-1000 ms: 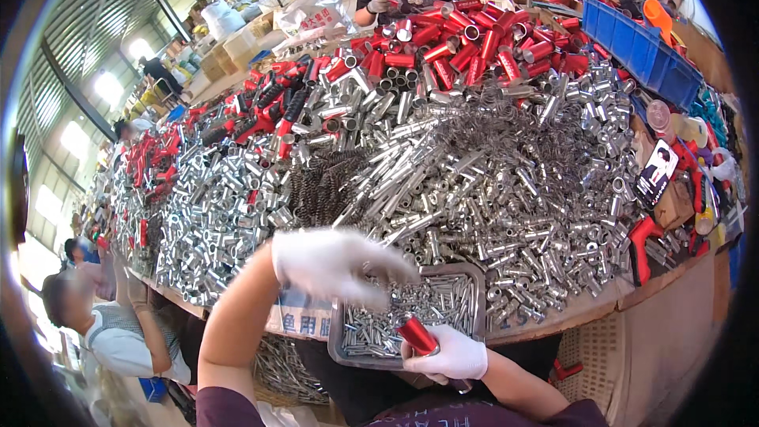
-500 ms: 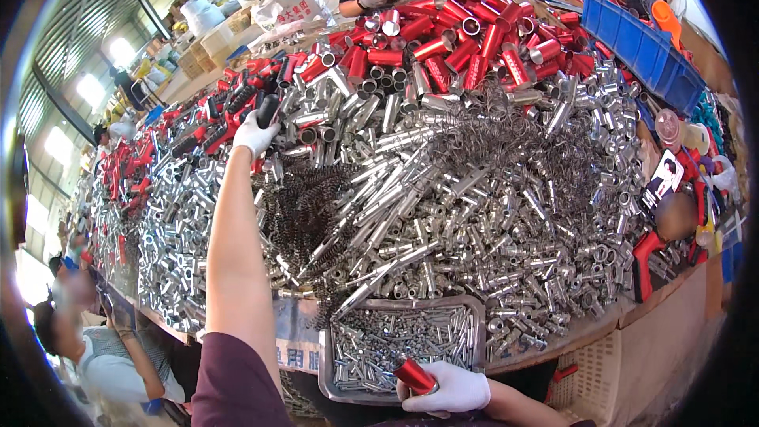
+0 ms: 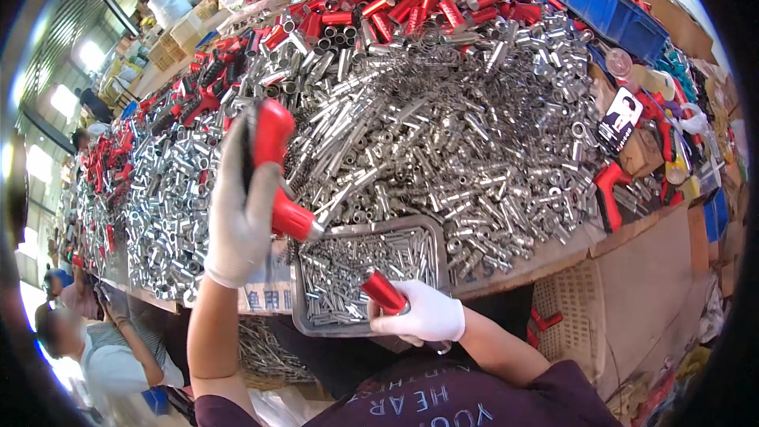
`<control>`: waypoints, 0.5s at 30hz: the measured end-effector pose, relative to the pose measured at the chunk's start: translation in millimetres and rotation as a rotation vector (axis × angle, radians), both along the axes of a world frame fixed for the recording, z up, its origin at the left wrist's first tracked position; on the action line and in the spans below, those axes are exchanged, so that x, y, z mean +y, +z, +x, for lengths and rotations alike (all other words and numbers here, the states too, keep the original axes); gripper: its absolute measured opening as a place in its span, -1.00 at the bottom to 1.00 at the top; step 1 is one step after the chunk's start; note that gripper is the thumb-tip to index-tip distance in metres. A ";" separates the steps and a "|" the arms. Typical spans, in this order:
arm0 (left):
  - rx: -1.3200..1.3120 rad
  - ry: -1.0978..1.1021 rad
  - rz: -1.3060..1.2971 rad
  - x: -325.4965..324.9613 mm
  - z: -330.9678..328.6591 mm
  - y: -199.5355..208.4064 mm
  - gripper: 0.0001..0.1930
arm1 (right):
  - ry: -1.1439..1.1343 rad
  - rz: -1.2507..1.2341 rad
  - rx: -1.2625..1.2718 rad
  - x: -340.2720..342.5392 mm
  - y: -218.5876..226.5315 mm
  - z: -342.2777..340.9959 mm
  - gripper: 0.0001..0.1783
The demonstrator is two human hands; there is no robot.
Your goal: The person assembles hand tools by retrieving metal tubes, inserting small metal components from a tray into the tubes, and attaching plastic handles by hand.
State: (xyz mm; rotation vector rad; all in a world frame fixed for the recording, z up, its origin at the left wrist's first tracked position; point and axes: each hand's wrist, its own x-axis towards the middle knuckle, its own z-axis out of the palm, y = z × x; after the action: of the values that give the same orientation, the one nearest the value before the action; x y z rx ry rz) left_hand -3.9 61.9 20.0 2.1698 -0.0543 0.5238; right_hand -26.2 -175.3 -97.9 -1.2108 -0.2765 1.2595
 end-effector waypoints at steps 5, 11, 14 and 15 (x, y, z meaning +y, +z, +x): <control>0.095 -0.060 0.099 -25.8 -30.5 -18.4 -0.43 | -0.026 -0.036 -0.441 -11.4 5.4 -16.3 -0.82; 0.098 -0.033 0.131 -67.4 -42.5 -27.1 -0.41 | -0.249 -0.244 -0.854 -10.2 6.6 -40.5 -0.75; 0.158 0.065 0.171 -78.5 -41.6 -30.3 -0.37 | -0.384 -0.406 -0.995 -7.1 1.1 -43.5 -0.76; 0.220 0.099 0.214 -78.5 -41.0 -30.3 -0.36 | -0.370 -0.442 -1.003 -6.4 2.1 -44.1 -0.76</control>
State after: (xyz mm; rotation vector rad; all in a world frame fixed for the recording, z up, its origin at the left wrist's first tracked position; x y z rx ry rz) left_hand -44.9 -16.6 -10.2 2.4366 0.1226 0.3444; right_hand -70.3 -181.7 -95.8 -2.1129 -0.4777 0.3077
